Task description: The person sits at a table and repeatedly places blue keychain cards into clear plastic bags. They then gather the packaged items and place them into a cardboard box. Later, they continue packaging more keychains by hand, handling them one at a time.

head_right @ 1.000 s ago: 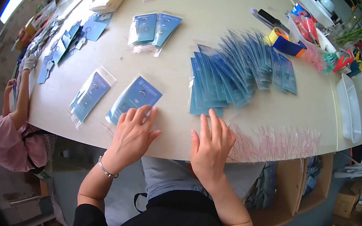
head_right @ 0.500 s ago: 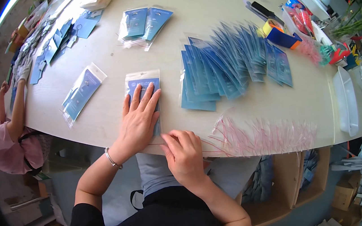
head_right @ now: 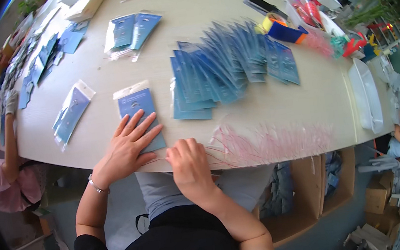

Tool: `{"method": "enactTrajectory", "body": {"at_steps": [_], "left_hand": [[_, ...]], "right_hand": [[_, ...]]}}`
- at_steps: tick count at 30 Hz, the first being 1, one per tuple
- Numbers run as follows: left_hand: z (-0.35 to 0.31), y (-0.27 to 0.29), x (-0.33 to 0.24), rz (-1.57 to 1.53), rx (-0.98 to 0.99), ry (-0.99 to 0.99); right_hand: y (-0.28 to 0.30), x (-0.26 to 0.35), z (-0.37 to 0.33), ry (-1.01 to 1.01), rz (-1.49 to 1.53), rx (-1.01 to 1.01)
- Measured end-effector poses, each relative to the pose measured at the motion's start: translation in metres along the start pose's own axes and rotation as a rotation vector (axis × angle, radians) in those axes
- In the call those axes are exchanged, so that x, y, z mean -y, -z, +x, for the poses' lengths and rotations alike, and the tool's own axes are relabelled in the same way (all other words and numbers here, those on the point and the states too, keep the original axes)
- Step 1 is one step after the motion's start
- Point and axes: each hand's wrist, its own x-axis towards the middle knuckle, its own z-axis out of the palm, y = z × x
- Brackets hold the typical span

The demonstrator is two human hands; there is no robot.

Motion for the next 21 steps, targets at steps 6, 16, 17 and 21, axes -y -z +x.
{"method": "enactTrajectory", "body": {"at_steps": [6,16,17,21], "left_hand": [[0.008,-0.006,-0.008,0.026,-0.009,0.074],[0.009,-0.007,-0.012,0.028,-0.003,0.081],[0.01,-0.008,-0.012,0.019,-0.003,0.075],[0.005,-0.003,-0.012,0.026,0.02,0.063]], "right_hand": [[0.047,0.012,-0.034,0.072,0.336,0.261],[0.242,-0.279,-0.174,-0.962,-0.789,-0.587],[0.244,-0.289,-0.179,-0.993,-0.849,-0.504],[0.249,-0.28,-0.164,-1.026,-0.988,-0.211]]}}
